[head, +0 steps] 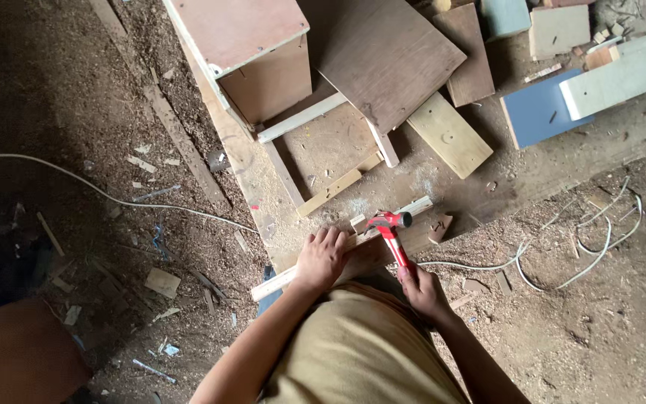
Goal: The person uses a hammer to repeatedly strike a small wooden block held against a larger wooden frame on a workbench. The person adjusts the block's position several times and continues hammering until the block is separated into smaller pieces.
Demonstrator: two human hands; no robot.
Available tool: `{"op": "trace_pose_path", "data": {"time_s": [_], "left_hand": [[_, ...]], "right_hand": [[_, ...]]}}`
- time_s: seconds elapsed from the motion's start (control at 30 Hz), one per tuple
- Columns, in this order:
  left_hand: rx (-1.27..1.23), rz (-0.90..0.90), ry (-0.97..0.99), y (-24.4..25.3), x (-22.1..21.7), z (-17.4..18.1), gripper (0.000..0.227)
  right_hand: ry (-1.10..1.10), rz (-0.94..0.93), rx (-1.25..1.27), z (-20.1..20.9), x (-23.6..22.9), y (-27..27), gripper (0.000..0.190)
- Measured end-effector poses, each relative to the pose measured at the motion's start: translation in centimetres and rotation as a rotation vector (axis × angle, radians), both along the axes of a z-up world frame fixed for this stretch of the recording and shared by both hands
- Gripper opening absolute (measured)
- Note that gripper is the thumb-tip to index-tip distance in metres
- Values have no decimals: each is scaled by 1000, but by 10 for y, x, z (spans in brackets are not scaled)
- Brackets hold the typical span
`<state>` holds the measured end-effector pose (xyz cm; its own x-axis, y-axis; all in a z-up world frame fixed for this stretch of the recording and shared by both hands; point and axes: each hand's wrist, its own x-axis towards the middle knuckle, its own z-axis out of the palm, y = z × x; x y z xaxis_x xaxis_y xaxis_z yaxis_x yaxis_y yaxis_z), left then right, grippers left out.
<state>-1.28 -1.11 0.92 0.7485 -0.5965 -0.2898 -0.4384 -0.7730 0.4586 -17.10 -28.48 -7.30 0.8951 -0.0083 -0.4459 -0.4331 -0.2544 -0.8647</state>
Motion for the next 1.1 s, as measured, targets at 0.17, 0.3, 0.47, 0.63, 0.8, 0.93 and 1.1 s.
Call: {"op": "trace_pose_path", "data": {"time_s": [0.17, 0.3, 0.47, 0.63, 0.8, 0.93, 1.1], "left_hand": [[28, -28, -54, -3, 2, -1, 47], [32, -26, -48, -4, 0, 1, 41], [30, -34, -73, -4, -5, 0, 37], [-96, 89, -326, -10, -7, 3, 40], [60, 49, 75, -11, 1, -11, 39], [160, -56, 44, -9, -31, -33, 50], [9, -28, -148, -8, -7, -50, 52]], "right_hand": [[-200, 71, -211, 10, 8, 9, 27], [-122, 59, -460, 26, 9, 27, 28], [-84, -47, -544, 37, 5, 51, 28], [-37, -23, -681, 33, 3, 67, 35], [-145, -56, -691, 10, 14, 65, 34], [-88, 7, -773, 19, -21, 64, 35], [-111, -22, -680, 31, 20, 57, 30]]}}
